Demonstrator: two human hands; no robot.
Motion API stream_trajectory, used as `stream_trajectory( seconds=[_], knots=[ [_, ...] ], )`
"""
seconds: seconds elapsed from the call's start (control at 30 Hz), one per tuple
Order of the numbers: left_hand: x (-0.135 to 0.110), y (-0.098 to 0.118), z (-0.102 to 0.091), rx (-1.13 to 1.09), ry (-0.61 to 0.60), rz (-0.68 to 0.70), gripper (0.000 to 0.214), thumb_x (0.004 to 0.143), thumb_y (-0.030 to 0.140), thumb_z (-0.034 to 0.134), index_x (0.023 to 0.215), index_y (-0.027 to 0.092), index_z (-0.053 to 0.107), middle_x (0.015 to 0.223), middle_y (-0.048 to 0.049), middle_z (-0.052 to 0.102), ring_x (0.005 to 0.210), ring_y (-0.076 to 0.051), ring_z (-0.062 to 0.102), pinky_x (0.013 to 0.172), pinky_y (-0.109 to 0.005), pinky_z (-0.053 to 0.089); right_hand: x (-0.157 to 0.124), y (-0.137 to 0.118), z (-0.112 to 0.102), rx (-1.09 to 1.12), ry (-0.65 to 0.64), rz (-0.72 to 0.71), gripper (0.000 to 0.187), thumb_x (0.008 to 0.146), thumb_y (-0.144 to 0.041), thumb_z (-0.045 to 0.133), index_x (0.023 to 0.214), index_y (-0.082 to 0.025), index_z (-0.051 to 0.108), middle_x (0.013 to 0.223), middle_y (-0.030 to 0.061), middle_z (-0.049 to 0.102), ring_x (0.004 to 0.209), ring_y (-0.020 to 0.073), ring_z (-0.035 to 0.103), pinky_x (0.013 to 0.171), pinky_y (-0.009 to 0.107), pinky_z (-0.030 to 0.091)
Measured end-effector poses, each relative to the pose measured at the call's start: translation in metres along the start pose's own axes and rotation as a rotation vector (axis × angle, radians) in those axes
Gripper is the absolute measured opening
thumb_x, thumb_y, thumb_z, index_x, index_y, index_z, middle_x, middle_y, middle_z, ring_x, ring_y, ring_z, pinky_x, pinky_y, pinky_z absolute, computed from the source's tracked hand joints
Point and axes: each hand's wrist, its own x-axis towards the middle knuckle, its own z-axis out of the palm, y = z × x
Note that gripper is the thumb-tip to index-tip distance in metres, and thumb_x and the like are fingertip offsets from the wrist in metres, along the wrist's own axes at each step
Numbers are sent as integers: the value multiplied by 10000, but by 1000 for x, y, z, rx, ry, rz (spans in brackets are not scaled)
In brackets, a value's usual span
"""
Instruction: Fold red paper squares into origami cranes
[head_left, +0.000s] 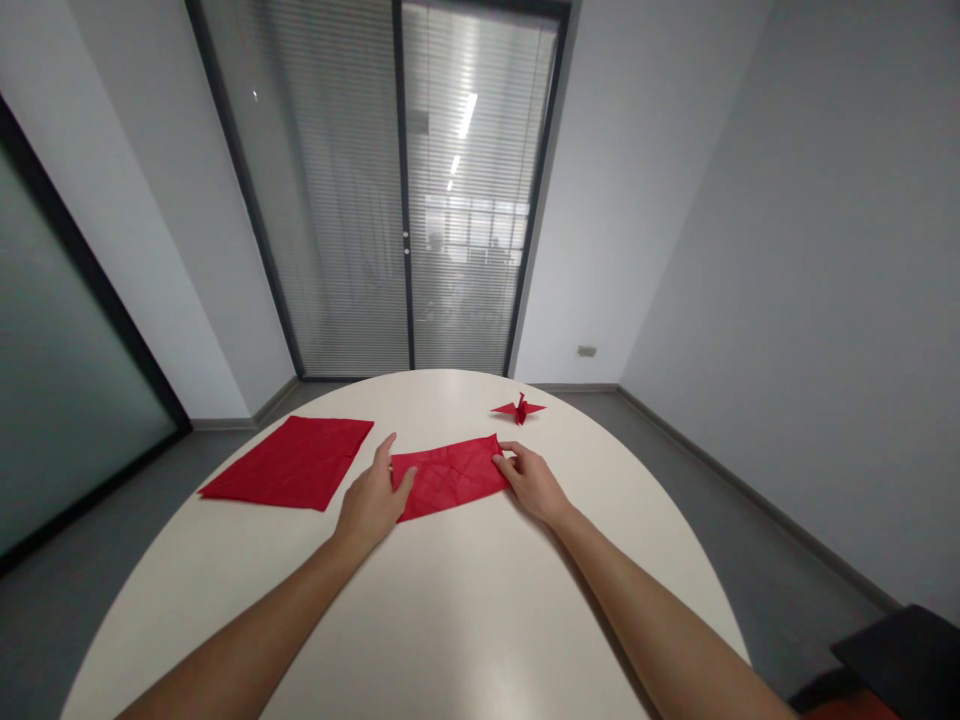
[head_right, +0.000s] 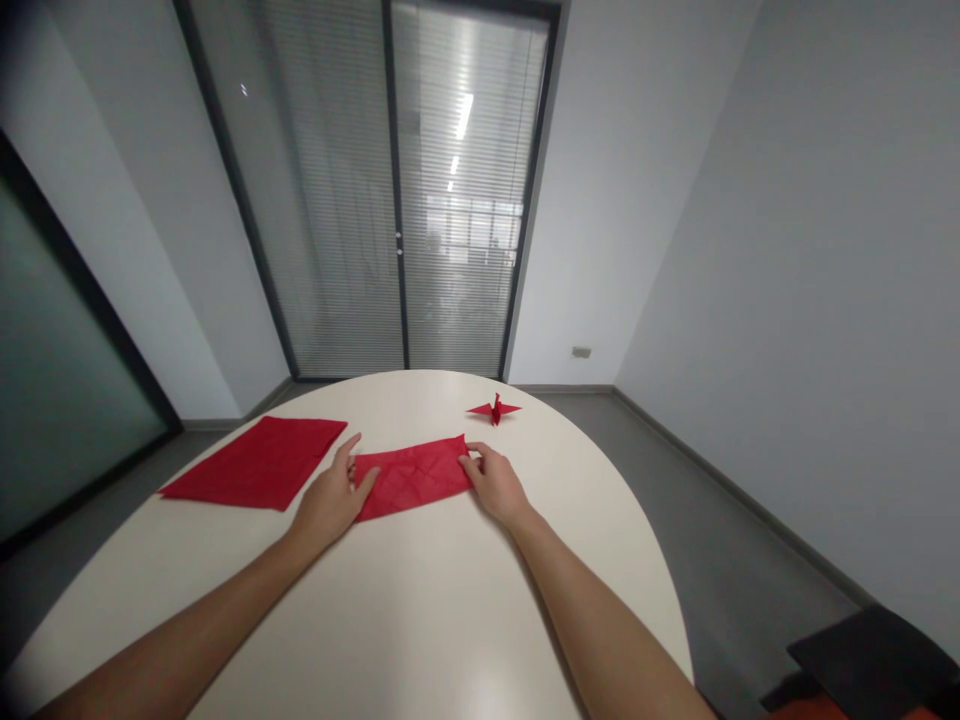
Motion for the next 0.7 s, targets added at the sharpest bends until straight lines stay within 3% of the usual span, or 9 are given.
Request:
stream_trajectory(
  seconds=[0.07,0.13,0.23,0.37,0.43,0.5,0.57,0.7],
  knots=[
    [-1,2,0,13,67,143,626,960,405,484,1515,178,304,1448,-177,510,1330,-305,499,1058,-473,436,0,-1,1,-21,-3,-12,444,955,-501,471,1198,-162,623,721,25,694,629,185,610,598,279,423],
    [-3,5,1,22,59,284,579,974,361,457,1514,202,323,1567,-133,377,1432,-277,373,1158,-480,341,-1,-2,2,-36,-4,-19,439,956,-489,472,1213,-166,622,712,22,695,622,187,611,594,282,420],
    [-10,10,5,45,-116,393,540,993,324,416,1516,206,347,1575,-111,381,1443,-256,364,1188,-492,299,-2,-4,3,-42,-6,-12,447,960,-484,467,1244,-170,612,711,20,700,622,191,615,591,285,424],
    [-17,11,12,93,-343,408,567,992,384,433,1507,154,381,1602,-147,305,1483,-288,278,1193,-517,268,-3,-8,2,-110,-18,8,465,974,-465,443,1313,-172,569,765,36,715,674,211,644,647,316,470],
    [-18,11,13,130,-405,391,579,1000,414,413,1501,125,393,1603,-160,290,1493,-299,245,1197,-524,251,-4,-13,1,-211,53,-32,482,968,-434,452,1354,-159,541,980,96,730,882,249,666,802,372,505],
    [-18,12,12,156,-442,390,572,1012,414,382,1500,115,395,1601,-156,296,1498,-295,231,1201,-526,238,-7,-21,2,-322,128,-134,513,957,-400,467,1398,-142,509,1300,152,623,1198,285,561,1026,426,434],
    [-18,14,10,153,-460,404,548,1019,395,370,1500,135,399,1595,-140,319,1496,-285,239,1203,-527,235,-11,-29,7,-394,79,-229,531,968,-379,443,1444,-146,473,1463,147,497,1361,282,424,1144,441,331],
    [-21,18,8,74,-470,478,453,1014,336,401,1443,216,485,1551,-91,423,1462,-249,333,1203,-506,263,-22,-41,21,-461,-204,-265,625,1010,-440,356,1540,-110,325,1587,148,333,1483,291,253,1215,468,196]
  ],
)
